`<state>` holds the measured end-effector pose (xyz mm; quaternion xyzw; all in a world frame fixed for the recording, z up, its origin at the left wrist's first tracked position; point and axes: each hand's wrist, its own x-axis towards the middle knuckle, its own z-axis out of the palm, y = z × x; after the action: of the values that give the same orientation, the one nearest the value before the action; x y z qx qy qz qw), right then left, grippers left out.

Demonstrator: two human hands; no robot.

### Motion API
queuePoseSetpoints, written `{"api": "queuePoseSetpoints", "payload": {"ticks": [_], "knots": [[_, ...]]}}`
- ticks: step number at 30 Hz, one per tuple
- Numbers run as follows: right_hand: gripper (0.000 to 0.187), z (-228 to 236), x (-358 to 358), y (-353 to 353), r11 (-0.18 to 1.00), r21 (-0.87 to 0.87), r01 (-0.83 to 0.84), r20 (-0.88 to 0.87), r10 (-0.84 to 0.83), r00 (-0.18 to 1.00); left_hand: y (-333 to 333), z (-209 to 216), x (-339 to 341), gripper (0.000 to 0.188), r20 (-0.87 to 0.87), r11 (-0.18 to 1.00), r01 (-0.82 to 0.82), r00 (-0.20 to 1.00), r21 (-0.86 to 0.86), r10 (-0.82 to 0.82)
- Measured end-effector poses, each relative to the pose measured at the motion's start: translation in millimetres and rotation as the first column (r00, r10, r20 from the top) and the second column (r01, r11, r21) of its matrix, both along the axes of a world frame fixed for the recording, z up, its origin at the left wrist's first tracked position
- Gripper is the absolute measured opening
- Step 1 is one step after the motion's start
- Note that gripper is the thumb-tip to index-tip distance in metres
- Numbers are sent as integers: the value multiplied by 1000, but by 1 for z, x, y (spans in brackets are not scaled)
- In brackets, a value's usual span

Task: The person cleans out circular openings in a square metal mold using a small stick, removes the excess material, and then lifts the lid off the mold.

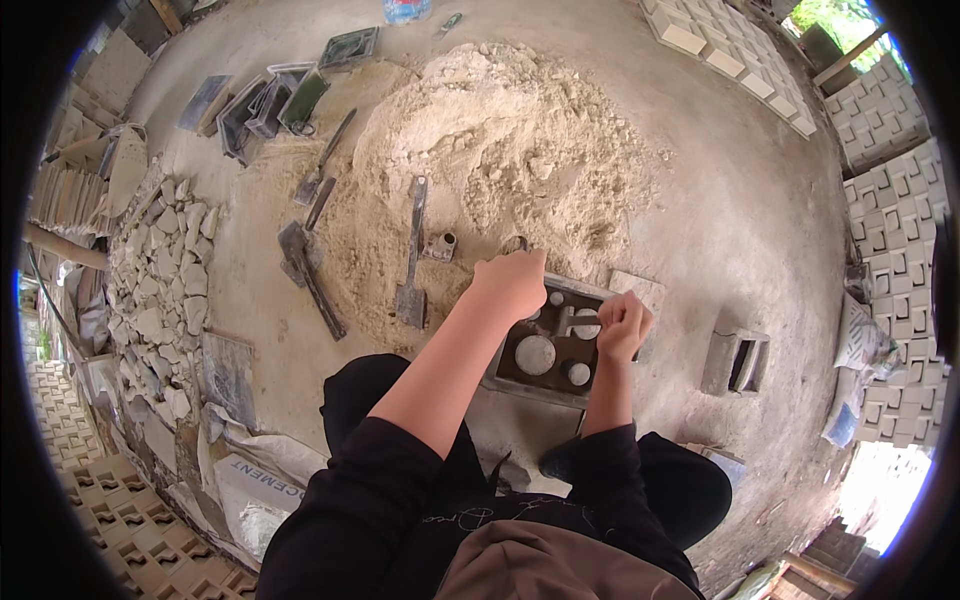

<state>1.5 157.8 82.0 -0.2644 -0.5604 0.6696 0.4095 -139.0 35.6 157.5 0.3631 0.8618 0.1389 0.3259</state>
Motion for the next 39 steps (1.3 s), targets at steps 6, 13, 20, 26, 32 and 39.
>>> {"api": "queuePoseSetpoints", "payload": {"ticks": [6, 13, 20, 26, 32, 39], "knots": [[40, 3, 18, -24, 973, 230, -35, -35, 44, 998, 5, -2, 2, 37, 55, 999, -20, 998, 31, 18], [38, 21, 23, -27, 952, 251, -173, 29, 171, 985, 3, -1, 4, 31, -30, 996, 23, 999, 86, -20], [41, 3, 8, -22, 921, 269, -283, 28, 286, 958, 2, -3, 4, 29, -69, 997, 0, 998, 73, 5], [40, -11, 4, -13, 911, 139, -388, -10, 393, 919, 4, -1, -1, 29, 12, 1000, -7, 1000, 14, 7], [31, 17, 2, -13, 874, 208, -438, 109, 425, 899, 4, 7, 8, 34, 52, 999, 48, 997, 26, -49], [37, -9, -12, -16, 806, 253, -535, 238, 484, 842, 4, 2, 2, 29, 36, 1000, -2, 999, 13, 1]]}}
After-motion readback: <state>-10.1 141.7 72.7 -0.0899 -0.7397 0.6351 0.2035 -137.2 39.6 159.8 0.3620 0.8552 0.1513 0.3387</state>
